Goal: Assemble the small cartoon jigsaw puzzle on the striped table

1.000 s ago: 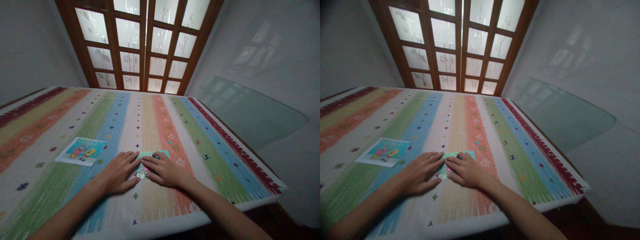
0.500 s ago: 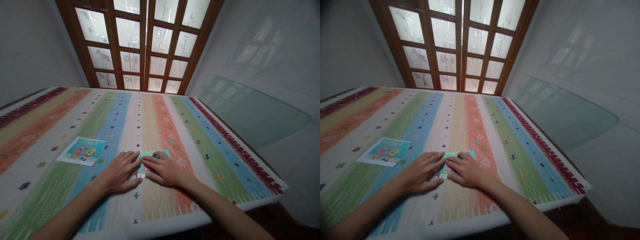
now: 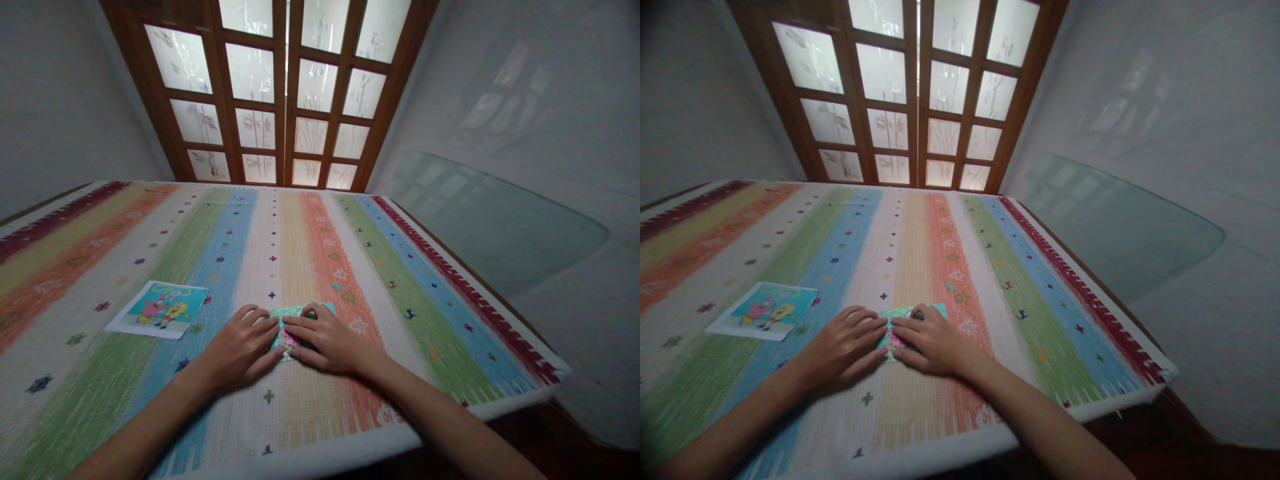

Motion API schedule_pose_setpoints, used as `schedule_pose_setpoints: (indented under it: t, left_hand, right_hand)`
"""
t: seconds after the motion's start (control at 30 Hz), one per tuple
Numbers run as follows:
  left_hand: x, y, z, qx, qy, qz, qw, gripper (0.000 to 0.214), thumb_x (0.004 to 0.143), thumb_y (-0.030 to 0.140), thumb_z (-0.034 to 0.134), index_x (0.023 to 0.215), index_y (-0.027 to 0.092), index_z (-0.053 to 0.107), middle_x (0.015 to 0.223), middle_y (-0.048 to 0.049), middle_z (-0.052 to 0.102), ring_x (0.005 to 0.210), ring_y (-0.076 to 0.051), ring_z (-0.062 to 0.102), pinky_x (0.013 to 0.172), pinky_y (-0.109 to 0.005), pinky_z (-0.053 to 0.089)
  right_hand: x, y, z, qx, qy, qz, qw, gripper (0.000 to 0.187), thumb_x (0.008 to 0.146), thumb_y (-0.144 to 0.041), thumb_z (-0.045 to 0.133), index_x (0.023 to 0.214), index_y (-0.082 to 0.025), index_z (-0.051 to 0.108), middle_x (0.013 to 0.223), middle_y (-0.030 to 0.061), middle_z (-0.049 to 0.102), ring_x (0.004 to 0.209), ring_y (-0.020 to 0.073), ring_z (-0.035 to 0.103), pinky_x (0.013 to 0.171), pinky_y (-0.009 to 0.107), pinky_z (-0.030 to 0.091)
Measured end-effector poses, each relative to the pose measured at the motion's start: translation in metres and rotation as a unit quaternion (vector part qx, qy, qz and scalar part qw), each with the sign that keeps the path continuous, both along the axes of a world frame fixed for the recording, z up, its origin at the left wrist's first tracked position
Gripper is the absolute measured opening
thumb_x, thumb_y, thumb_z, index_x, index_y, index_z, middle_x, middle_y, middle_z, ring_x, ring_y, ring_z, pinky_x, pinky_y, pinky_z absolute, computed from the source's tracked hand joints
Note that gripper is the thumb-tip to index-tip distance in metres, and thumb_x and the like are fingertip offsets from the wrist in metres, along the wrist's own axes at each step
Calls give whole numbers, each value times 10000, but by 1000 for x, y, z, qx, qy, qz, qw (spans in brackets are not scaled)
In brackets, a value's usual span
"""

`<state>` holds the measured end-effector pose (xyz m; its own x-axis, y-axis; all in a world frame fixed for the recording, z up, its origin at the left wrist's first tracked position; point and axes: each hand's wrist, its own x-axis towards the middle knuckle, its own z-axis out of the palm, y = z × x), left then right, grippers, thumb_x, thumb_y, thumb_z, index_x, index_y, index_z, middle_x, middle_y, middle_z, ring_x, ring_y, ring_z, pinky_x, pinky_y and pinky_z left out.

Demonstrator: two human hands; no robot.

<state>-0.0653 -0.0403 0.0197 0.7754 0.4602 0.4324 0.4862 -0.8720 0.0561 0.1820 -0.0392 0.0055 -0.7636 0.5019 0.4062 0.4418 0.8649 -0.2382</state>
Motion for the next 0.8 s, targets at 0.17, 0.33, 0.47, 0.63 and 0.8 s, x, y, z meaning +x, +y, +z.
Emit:
schedule_pose_setpoints:
  t: [0.17, 0.33, 0.47, 0.63, 0.8]
  left_hand:
    - [0, 1, -1, 0, 7, 1, 1000, 293, 1060, 313, 430, 1102, 172, 682, 1041, -102, 731, 960, -286, 636, 882, -482, 499]
    - [0, 1, -3, -5, 12, 7, 1000, 299, 1060, 317, 415, 1106, 167, 670, 1054, -117, 721, 956, -292, 634, 855, -488, 522]
    - [1, -1, -3, -22, 7, 6, 1000, 275, 1042, 317, 448, 1143, 169, 657, 1092, -121, 713, 993, -300, 631, 864, -495, 532]
    - [0, -2, -2, -52, -10, 7, 999, 276, 992, 352, 520, 1185, 202, 649, 1091, -105, 712, 1014, -307, 625, 879, -500, 530]
    - [0, -3, -2, -69, -17, 7, 997, 344, 931, 402, 589, 1202, 195, 636, 1112, -115, 709, 1014, -320, 621, 874, -507, 539]
  right_hand:
    - [4, 3, 0, 23, -13, -65, 998, 286, 1038, -370, 531, 1179, -194, 706, 1254, 73, 727, 1014, 254, 573, 922, 430, 406]
    - [26, 22, 1, 39, -42, -214, 975, 185, 983, -267, 574, 986, -187, 741, 1068, 94, 738, 967, 267, 567, 851, 413, 368]
    - [46, 37, 5, 23, -69, -337, 939, 172, 959, -228, 583, 956, -177, 747, 1036, 111, 721, 958, 278, 570, 808, 398, 353]
    - [56, 41, 6, -2, -98, -409, 907, 197, 967, -267, 585, 940, -181, 760, 1023, 139, 701, 958, 295, 572, 793, 395, 362]
    - [55, 41, 2, -17, -107, -415, 903, 199, 966, -228, 580, 910, -173, 763, 987, 145, 692, 942, 285, 591, 777, 382, 389]
